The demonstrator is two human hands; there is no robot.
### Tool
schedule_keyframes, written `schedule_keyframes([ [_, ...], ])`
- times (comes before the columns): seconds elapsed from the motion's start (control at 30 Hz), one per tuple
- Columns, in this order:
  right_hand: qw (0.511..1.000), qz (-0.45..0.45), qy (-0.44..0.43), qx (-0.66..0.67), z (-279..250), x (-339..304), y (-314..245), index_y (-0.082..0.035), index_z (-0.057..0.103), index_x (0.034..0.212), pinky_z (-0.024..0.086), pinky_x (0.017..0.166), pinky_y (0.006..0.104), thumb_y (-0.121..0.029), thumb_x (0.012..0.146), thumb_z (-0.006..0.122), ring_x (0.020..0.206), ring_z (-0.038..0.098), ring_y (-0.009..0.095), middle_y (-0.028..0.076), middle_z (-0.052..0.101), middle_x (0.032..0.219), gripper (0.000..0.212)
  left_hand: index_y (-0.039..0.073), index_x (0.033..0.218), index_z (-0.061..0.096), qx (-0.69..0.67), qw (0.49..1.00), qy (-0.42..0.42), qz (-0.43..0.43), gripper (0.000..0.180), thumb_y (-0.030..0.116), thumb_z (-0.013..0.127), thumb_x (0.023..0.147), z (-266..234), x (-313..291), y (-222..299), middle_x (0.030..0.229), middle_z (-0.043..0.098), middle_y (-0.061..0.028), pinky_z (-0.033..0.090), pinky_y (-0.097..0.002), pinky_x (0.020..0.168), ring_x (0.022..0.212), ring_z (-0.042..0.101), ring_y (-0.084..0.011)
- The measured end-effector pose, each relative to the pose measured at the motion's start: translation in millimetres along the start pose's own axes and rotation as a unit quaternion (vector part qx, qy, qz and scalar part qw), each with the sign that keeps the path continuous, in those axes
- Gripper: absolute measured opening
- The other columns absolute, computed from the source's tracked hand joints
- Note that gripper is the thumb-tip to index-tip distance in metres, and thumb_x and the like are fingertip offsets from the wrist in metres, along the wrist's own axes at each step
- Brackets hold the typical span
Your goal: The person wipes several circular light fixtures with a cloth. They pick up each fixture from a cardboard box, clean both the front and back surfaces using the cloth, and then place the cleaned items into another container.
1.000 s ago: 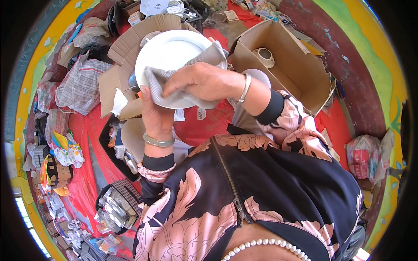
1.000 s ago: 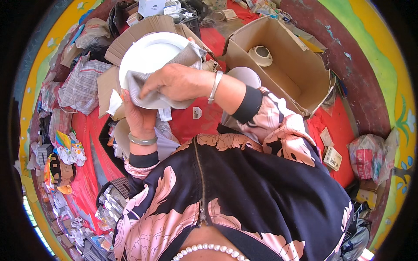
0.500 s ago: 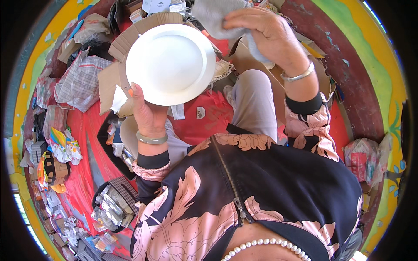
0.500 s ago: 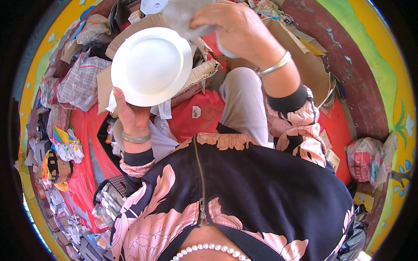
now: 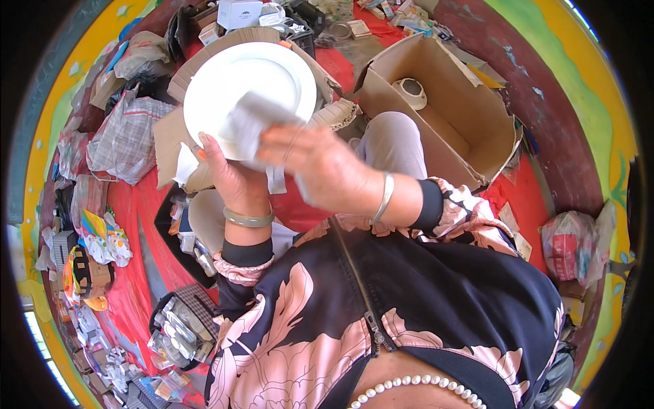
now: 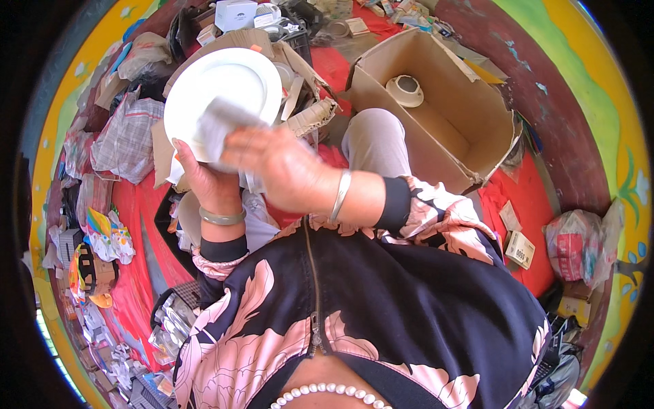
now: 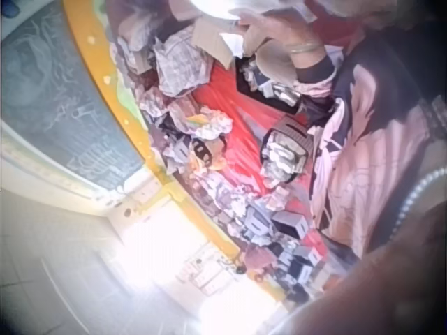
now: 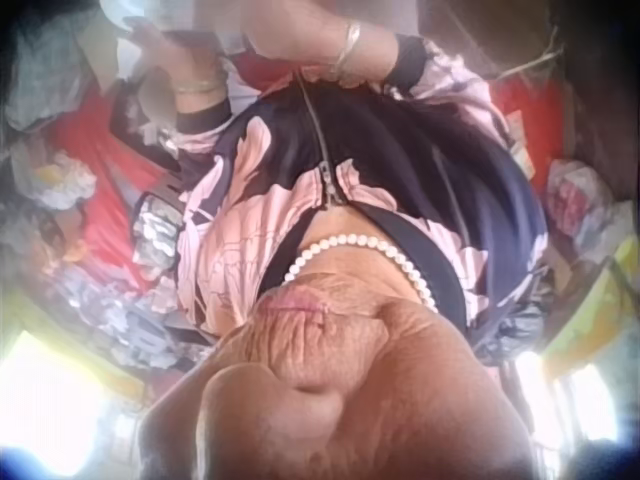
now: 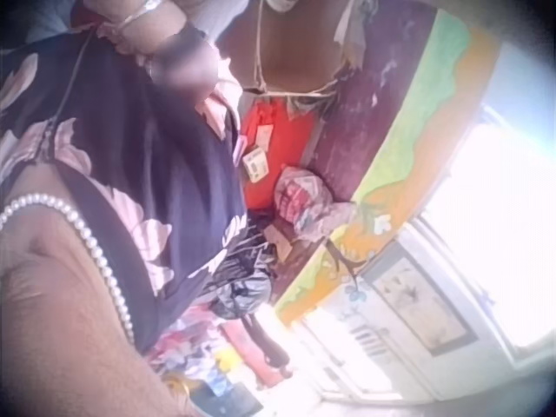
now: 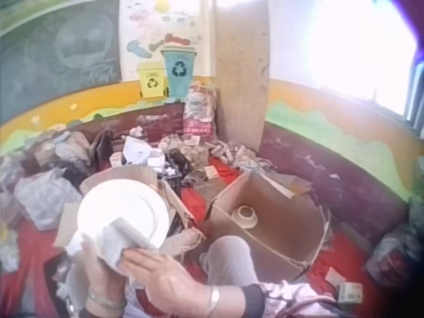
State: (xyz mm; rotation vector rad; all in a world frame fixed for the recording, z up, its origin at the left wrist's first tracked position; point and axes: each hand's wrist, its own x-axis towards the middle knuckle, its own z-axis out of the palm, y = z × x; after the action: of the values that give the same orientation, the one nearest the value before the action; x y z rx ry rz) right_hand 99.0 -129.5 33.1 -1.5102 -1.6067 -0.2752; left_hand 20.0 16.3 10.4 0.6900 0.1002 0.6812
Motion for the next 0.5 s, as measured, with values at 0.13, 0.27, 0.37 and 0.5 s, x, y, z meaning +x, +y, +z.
schedule_keyframes([
  [0.13,0.932,-0.012,-0.190,0.309,8,-10,-19,-0.001,0.060,0.113,0.045,0.092,0.0375,0.009,0.074,0.053,0.111,0.055,0.031,0.016,0.060,0.116,0.041,0.008,0.135,0.035,0.057,0.991,0.117,0.042,0.075,0.057,0.057,0.082,17,-2,4,0.131,0.044,-0.0115,0.042,-0.0417,0.096,0.114,0.048,-0.0258],
  [0.27,0.891,0.169,-0.235,0.349,-22,-11,-5,-0.006,0.059,0.118,0.045,0.092,0.0326,0.011,0.077,0.049,0.106,0.059,0.023,0.013,0.061,0.116,0.046,0.011,0.138,0.032,0.108,0.985,0.054,0.119,0.082,0.059,0.061,0.078,11,3,29,0.136,0.040,-0.0118,0.042,-0.0488,0.096,0.122,0.044,-0.0301],
  [0.37,0.923,0.255,-0.088,0.276,-44,-8,22,-0.013,0.059,0.122,0.047,0.084,0.0260,0.003,0.083,0.047,0.092,0.056,0.009,0.004,0.065,0.104,0.043,0.013,0.138,0.032,0.103,0.981,0.025,0.165,0.084,0.056,0.065,0.075,0,4,51,0.138,0.039,-0.0132,0.043,-0.0572,0.094,0.125,0.041,-0.0351],
  [0.5,0.704,0.448,0.102,0.542,-62,5,41,-0.002,0.052,0.126,0.049,0.083,0.0274,-0.007,0.090,0.051,0.093,0.060,0.014,0.009,0.062,0.108,0.036,0.012,0.138,0.032,0.091,0.974,0.048,0.201,0.085,0.052,0.069,0.073,-9,1,60,0.139,0.036,-0.0160,0.038,-0.0648,0.094,0.127,0.037,-0.0398],
])
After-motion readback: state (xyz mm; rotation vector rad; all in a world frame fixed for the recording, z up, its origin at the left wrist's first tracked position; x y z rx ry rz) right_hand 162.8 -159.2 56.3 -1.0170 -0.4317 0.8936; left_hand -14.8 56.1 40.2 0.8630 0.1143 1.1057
